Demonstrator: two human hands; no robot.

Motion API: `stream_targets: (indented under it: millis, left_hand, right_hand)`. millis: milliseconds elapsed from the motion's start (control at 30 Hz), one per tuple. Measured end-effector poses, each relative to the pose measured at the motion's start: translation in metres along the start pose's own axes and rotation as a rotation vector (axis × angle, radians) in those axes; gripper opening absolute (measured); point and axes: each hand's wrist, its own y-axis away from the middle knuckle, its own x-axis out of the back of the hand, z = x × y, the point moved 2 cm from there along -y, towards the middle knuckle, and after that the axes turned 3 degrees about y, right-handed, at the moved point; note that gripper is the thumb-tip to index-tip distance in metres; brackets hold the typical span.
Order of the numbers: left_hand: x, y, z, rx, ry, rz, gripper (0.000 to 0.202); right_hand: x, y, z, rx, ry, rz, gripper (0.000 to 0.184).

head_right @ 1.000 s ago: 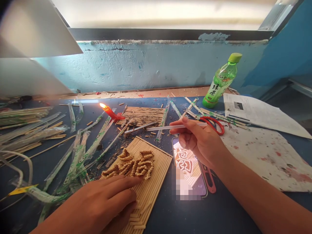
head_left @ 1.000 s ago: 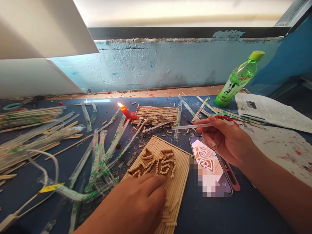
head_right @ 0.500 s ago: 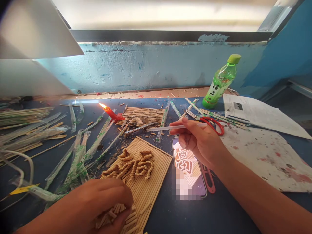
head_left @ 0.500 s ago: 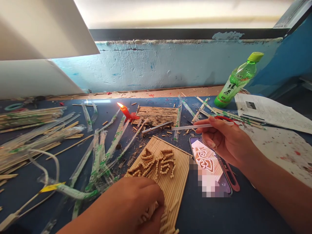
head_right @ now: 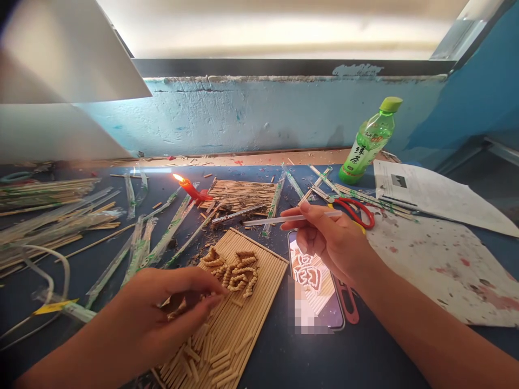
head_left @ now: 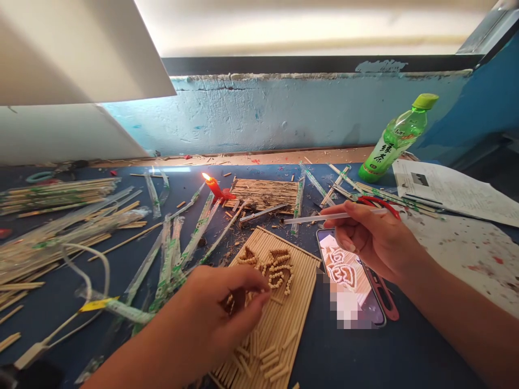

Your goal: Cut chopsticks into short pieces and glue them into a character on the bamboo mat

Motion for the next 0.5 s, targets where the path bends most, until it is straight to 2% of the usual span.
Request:
stream_targets:
  millis: [100, 167, 267, 500]
  left_hand:
    - [-0.006, 0.005, 0.005, -0.1, -0.16, -0.154, 0.016]
    - [-0.012, 0.008, 0.01, -0.203, -0.201, -0.187, 0.017]
    - [-0.02, 0.011, 0.014, -0.312, -0.248, -0.166, 0.022]
    - [-0.025, 0.014, 0.013, -0.38, -0.329, -0.086, 0.019]
  right_hand:
    - [0.0, 0.0, 0.0, 0.007, 0.005, -0.004, 0.03]
    - [0.0, 0.0, 0.001, 0.006, 0.011, -0.007, 0.03]
    - [0.001, -0.001, 0.002, -0.006, 0.016, -0.006, 0.028]
    - [0.0, -0.002, 0.004, -0.013, 0.014, -0.002, 0.029]
